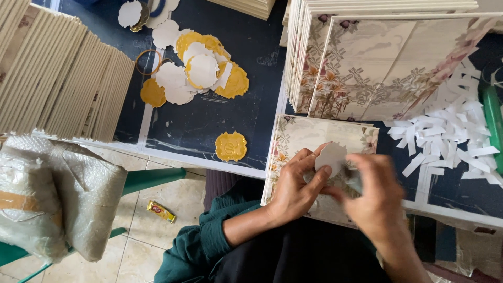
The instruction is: The person uses a craft knife to cut a yellow paper shape from a floral-patterned card. They then place the cut shape onto another card and trim the edges. The person repeats this process with multiple cards, stacking the finished items.
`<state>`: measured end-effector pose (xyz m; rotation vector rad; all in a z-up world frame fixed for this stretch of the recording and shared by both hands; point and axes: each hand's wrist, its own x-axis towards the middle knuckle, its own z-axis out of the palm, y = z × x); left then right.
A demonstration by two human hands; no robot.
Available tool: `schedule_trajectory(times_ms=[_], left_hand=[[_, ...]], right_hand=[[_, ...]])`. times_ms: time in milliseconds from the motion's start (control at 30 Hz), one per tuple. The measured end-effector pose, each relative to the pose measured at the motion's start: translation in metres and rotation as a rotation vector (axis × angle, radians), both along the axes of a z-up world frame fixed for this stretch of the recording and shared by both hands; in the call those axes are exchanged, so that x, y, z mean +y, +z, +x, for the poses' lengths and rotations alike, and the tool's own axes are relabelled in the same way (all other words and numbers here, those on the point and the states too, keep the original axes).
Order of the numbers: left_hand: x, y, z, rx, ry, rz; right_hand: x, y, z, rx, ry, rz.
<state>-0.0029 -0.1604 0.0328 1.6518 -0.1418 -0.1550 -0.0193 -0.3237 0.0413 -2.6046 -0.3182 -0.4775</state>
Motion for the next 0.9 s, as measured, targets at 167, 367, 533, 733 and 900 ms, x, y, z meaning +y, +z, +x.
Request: schedule_trajectory(times_ms=[167, 367, 533, 733, 900], left_hand=[[0.011, 0.012, 0.004, -0.103, -0.047, 0.037], [0.021, 0.003, 0.01, -0.267, 0.121, 0.486], [0.02, -0.011, 0.011, -0.312, 0.176, 0.59], [0.025, -0.025, 0.011, -0.337, 0.109, 0.554], [0.023, -0.03, 0.011, -0.359, 0.109, 0.552]], right_hand=[[0.015, 0.014, 0.013, -0.051, 0.256, 0.024], [0.009, 0.005, 0.007, 0.335, -0.118, 0.623], [0.012, -0.004, 0.013, 0.427, -0.13, 0.503], [0.01, -0.018, 0.017, 0.341, -0.103, 0.484], [0.013, -0.014, 0.017, 0.359, -0.122, 0.425]])
